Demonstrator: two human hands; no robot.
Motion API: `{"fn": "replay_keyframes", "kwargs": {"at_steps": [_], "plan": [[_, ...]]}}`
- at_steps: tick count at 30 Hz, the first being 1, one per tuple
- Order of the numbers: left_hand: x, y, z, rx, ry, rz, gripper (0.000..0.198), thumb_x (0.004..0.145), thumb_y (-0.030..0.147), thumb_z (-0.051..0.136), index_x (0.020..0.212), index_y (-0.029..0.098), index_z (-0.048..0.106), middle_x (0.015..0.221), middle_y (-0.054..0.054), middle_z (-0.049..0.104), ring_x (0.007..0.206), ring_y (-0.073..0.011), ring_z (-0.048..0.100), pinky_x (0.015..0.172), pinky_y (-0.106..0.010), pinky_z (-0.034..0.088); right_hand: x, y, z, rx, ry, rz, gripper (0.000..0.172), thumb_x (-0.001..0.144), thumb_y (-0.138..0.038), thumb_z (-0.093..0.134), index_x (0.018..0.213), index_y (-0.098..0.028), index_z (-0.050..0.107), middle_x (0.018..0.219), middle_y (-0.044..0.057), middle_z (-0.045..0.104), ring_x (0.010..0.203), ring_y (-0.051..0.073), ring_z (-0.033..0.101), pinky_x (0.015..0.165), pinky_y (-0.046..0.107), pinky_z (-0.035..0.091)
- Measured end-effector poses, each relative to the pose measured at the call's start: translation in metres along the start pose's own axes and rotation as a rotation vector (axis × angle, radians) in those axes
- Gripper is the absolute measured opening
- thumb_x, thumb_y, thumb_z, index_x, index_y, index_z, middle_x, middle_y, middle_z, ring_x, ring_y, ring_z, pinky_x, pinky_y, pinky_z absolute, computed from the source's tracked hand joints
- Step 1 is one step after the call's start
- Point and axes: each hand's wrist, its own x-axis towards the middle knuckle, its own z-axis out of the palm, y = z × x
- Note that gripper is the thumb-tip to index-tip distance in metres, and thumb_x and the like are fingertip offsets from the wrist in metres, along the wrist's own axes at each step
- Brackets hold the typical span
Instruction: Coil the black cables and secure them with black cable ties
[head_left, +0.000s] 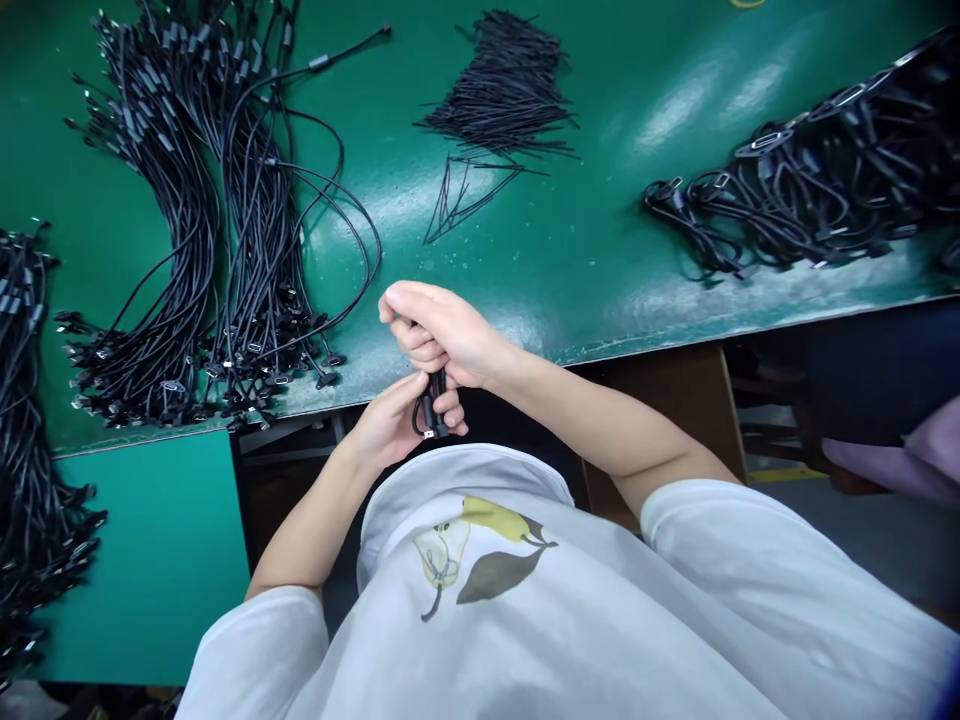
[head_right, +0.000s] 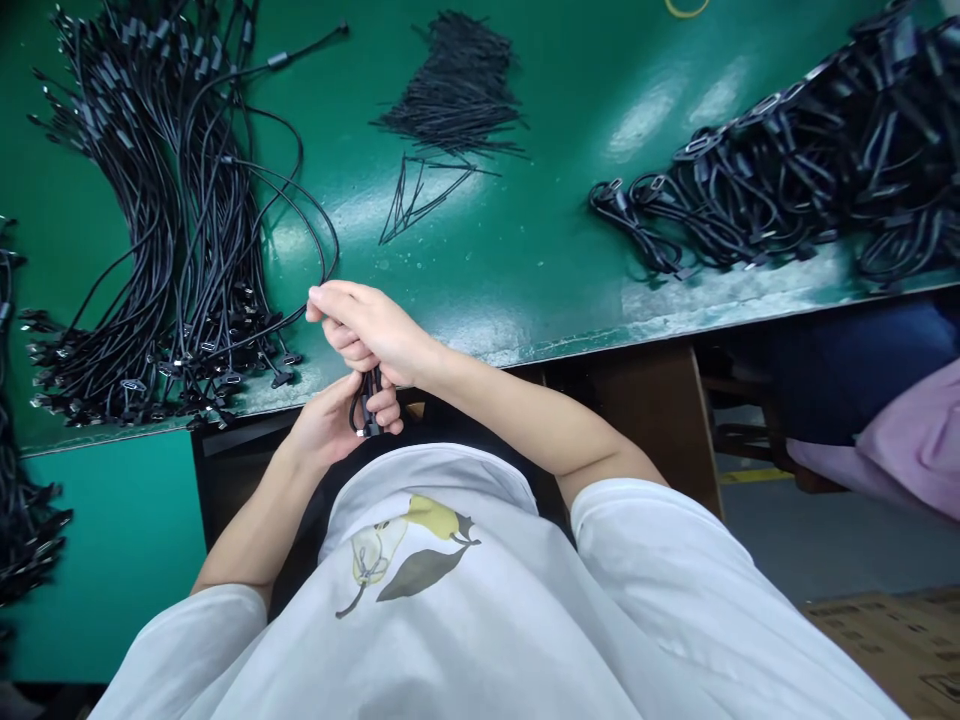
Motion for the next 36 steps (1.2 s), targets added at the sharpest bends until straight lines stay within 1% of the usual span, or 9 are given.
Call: {"fn": "replay_keyframes", "kwargs": {"at_steps": [4, 8, 15, 19, 22, 26, 28, 32, 36], "plan": [[-0.003, 0.000, 0.005, -0.141, -0.018, -0.125, 0.025, 0.089, 0.036, 0.058, 0.088, 0.012, 0.063, 0.065, 0.002, 0.040, 0.060, -0.0122, 0.048, 0.056, -0.027, 0.051, -0.001, 0.002, -0.010, 0.089, -0.134, 0.014, 0.011, 0.091, -0.027, 0.045, 0.083, -0.019, 0.046, 0.049, -0.013, 0.024, 0.039, 0.002, 0.007, 0.033, 0.011, 0.013], [-0.002, -0.003, 0.009, -0.233, 0.006, -0.086, 0.022, 0.089, 0.034, 0.059, 0.084, 0.013, 0.062, 0.064, 0.002, 0.037, 0.058, -0.0100, 0.047, 0.050, -0.020, 0.046, 0.002, 0.003, -0.018, 0.185, -0.217, -0.015, 0.009, 0.087, -0.025, 0.041, 0.085, -0.019, 0.048, 0.048, -0.013, 0.022, 0.038, 0.003, 0.007, 0.032, 0.012, 0.015], [0.006, -0.008, 0.005, -0.043, 0.090, 0.089, 0.017, 0.083, 0.027, 0.068, 0.084, 0.012, 0.062, 0.062, 0.005, 0.039, 0.049, -0.0049, 0.040, 0.047, -0.017, 0.040, -0.003, -0.004, -0.015, 0.158, 0.133, -0.027, 0.012, 0.079, -0.011, 0.048, 0.090, -0.017, 0.048, 0.066, -0.006, 0.049, 0.053, 0.004, 0.047, 0.049, 0.016, 0.042], [0.015, -0.009, 0.006, -0.059, 0.090, 0.037, 0.024, 0.087, 0.033, 0.060, 0.074, 0.012, 0.059, 0.056, 0.007, 0.030, 0.044, -0.0043, 0.031, 0.045, -0.017, 0.037, -0.004, -0.010, -0.011, 0.141, 0.213, -0.001, 0.008, 0.087, -0.022, 0.053, 0.092, -0.018, 0.048, 0.061, -0.010, 0.037, 0.041, 0.001, 0.027, 0.038, 0.013, 0.022], [0.018, -0.008, 0.007, -0.053, 0.099, 0.044, 0.026, 0.087, 0.036, 0.059, 0.076, 0.013, 0.058, 0.057, 0.008, 0.026, 0.043, -0.0036, 0.025, 0.044, -0.016, 0.034, 0.001, -0.010, -0.009, 0.037, 0.199, -0.056, 0.029, 0.091, -0.048, 0.054, 0.091, -0.020, 0.049, 0.060, -0.010, 0.028, 0.040, 0.002, 0.017, 0.037, 0.016, 0.015], [0.018, -0.004, 0.007, 0.039, 0.108, 0.073, 0.028, 0.079, 0.038, 0.072, 0.080, 0.013, 0.059, 0.058, 0.008, 0.028, 0.044, -0.0024, 0.024, 0.042, -0.015, 0.031, 0.003, -0.009, -0.020, -0.375, 0.270, -0.281, 0.036, 0.095, -0.055, 0.042, 0.098, -0.021, 0.054, 0.072, -0.003, 0.045, 0.047, 0.005, 0.037, 0.044, 0.019, 0.032], [0.017, 0.000, 0.005, 0.089, 0.141, 0.104, 0.030, 0.078, 0.040, 0.073, 0.079, 0.013, 0.059, 0.057, 0.009, 0.030, 0.043, -0.0019, 0.022, 0.042, -0.015, 0.030, -0.003, -0.013, -0.032, -0.707, 0.261, -0.421, 0.033, 0.096, -0.050, 0.043, 0.102, -0.022, 0.058, 0.093, 0.004, 0.056, 0.069, 0.011, 0.055, 0.061, 0.025, 0.046], [0.018, 0.012, -0.003, 0.262, 0.235, 0.234, 0.029, 0.083, 0.042, 0.068, 0.079, 0.015, 0.058, 0.057, 0.008, 0.034, 0.043, -0.0025, 0.023, 0.043, -0.016, 0.030, -0.025, -0.026, -0.055, -1.371, -0.034, -0.614, 0.025, 0.095, -0.033, 0.049, 0.119, -0.029, 0.058, 0.127, 0.006, 0.056, 0.123, 0.025, 0.050, 0.103, 0.049, 0.039], [0.023, 0.016, -0.011, 0.556, 0.257, 0.223, 0.032, 0.085, 0.048, 0.062, 0.078, 0.016, 0.061, 0.056, 0.006, 0.039, 0.045, -0.0065, 0.029, 0.045, -0.021, 0.031, -0.038, -0.029, -0.062, -1.822, -0.270, -0.514, 0.033, 0.097, -0.016, 0.034, 0.119, -0.019, 0.058, 0.116, 0.012, 0.063, 0.113, 0.026, 0.057, 0.100, 0.054, 0.038]]}}
